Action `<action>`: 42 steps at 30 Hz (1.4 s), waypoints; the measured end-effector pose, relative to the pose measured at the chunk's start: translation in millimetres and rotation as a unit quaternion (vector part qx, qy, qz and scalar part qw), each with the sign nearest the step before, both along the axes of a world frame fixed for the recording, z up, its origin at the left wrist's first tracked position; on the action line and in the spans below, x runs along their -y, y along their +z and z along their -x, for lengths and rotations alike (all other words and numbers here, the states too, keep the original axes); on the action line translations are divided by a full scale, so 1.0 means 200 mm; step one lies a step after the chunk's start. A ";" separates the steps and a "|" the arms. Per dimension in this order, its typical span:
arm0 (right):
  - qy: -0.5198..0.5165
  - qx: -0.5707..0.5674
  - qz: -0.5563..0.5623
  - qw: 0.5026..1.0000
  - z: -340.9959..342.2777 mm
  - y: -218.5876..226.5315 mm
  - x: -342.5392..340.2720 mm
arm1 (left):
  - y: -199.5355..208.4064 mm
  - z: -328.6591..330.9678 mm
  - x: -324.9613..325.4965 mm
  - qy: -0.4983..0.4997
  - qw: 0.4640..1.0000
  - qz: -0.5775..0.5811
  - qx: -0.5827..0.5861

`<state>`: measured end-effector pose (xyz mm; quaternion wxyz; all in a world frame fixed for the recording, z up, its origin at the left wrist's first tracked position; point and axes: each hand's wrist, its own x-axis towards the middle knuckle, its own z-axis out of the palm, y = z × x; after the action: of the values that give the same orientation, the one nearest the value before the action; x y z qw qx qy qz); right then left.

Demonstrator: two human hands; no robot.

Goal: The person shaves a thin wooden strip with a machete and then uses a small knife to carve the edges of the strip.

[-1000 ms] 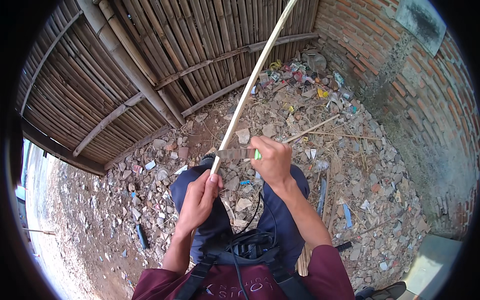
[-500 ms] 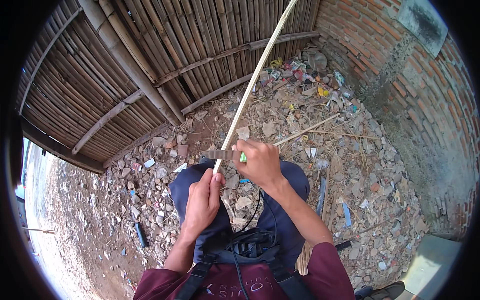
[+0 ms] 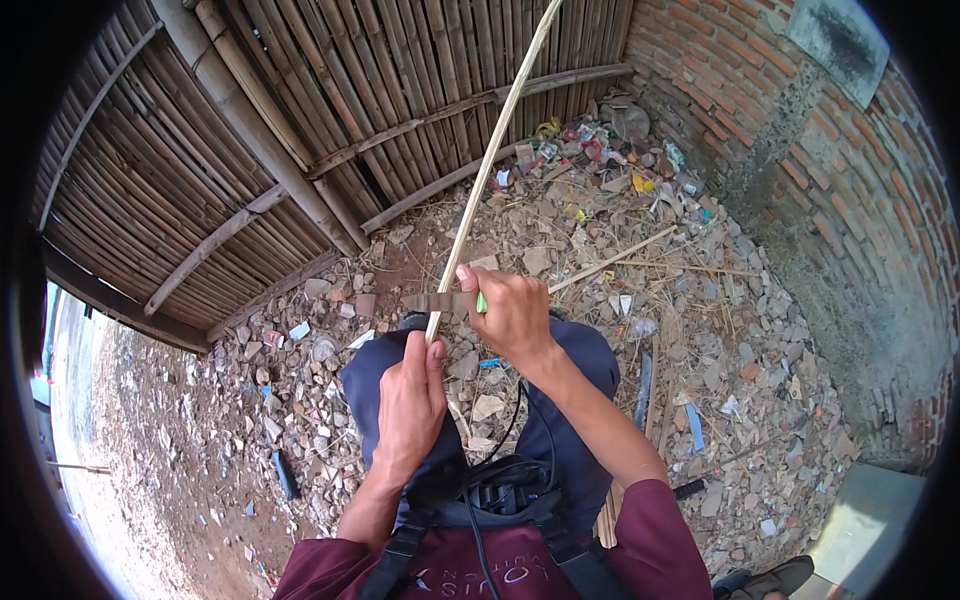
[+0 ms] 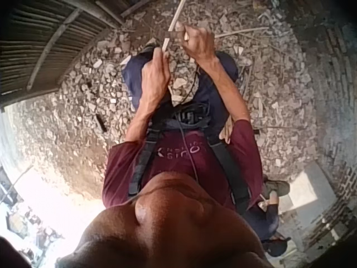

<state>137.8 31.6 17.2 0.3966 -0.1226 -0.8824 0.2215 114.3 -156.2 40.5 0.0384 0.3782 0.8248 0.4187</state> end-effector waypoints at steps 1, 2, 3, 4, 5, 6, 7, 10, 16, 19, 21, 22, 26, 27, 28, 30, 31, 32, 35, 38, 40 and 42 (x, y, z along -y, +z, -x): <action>-0.008 0.001 -0.004 1.000 0.00 0.00 -0.01 | -0.01 0.00 -0.01 0.004 1.000 0.003 -0.010; -0.016 0.002 -0.008 1.000 0.01 0.00 -0.01 | -0.02 0.01 -0.01 0.004 1.000 0.002 -0.012; -0.024 0.003 -0.012 1.000 0.01 0.00 -0.02 | -0.03 0.01 -0.02 0.003 1.000 0.002 -0.013; -0.029 0.006 -0.017 0.999 0.02 -0.01 -0.02 | -0.04 0.02 -0.02 0.004 1.000 0.002 -0.014; -0.036 0.007 -0.021 0.999 0.02 -0.01 -0.03 | -0.05 0.02 -0.03 0.004 1.000 0.003 -0.014; -0.043 0.008 -0.026 0.999 0.03 -0.01 -0.04 | -0.05 0.02 -0.03 0.003 1.000 0.005 -0.014; -0.053 0.004 -0.028 0.998 0.03 -0.01 -0.04 | -0.05 0.02 -0.04 0.003 1.000 0.006 -0.014; -0.078 0.002 -0.030 0.996 0.03 0.00 -0.04 | -0.04 0.03 -0.05 -0.006 1.000 0.012 0.002; -0.103 0.009 -0.032 0.994 0.03 0.02 -0.10 | -0.02 0.01 -0.11 -0.007 1.000 -0.003 0.009; -0.108 0.025 -0.007 0.994 0.04 0.05 -0.14 | 0.02 0.03 -0.17 -0.004 1.000 -0.008 0.019; -0.132 0.045 -0.001 0.990 0.06 0.08 -0.18 | 0.00 0.09 -0.24 -0.011 1.000 -0.012 -0.013; -0.131 0.055 -0.004 0.990 0.07 0.07 -0.19 | -0.02 0.12 -0.27 -0.012 0.999 -0.013 -0.029; -0.135 0.072 0.016 0.988 0.15 0.09 -0.31 | 0.02 0.18 -0.39 -0.013 0.999 -0.026 -0.033; -0.124 0.074 0.025 0.989 0.17 0.10 -0.33 | 0.04 0.21 -0.42 -0.019 0.999 -0.047 -0.021; -0.113 0.076 0.033 0.990 0.19 0.12 -0.35 | 0.06 0.24 -0.45 -0.024 0.997 -0.067 -0.009; -0.129 0.078 0.010 0.989 0.26 0.11 -0.41 | 0.07 0.30 -0.49 -0.029 0.995 -0.094 0.021; -0.134 0.084 -0.001 0.987 0.30 0.11 -0.44 | 0.06 0.35 -0.52 -0.027 0.994 -0.102 0.038; -0.138 0.089 -0.013 0.986 0.34 0.09 -0.46 | 0.02 0.40 -0.54 -0.025 0.992 -0.111 0.055; -0.119 0.106 -0.043 0.986 0.42 0.02 -0.52 | -0.04 0.49 -0.57 -0.015 0.993 -0.089 0.071; -0.091 0.133 -0.052 0.985 0.48 -0.05 -0.52 | -0.13 0.56 -0.59 -0.013 0.995 -0.084 0.053; -0.076 0.139 -0.046 0.986 0.54 -0.10 -0.52 | -0.19 0.59 -0.60 -0.002 0.997 -0.066 0.027; -0.079 0.163 -0.049 0.982 0.56 -0.15 -0.55 | -0.20 0.59 -0.62 0.012 0.997 -0.020 0.072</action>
<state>26.0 142.3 -12.5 0.2696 -0.2072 -0.9323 0.1231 -4.6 -31.6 1.0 0.0854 0.3381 0.8156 0.4617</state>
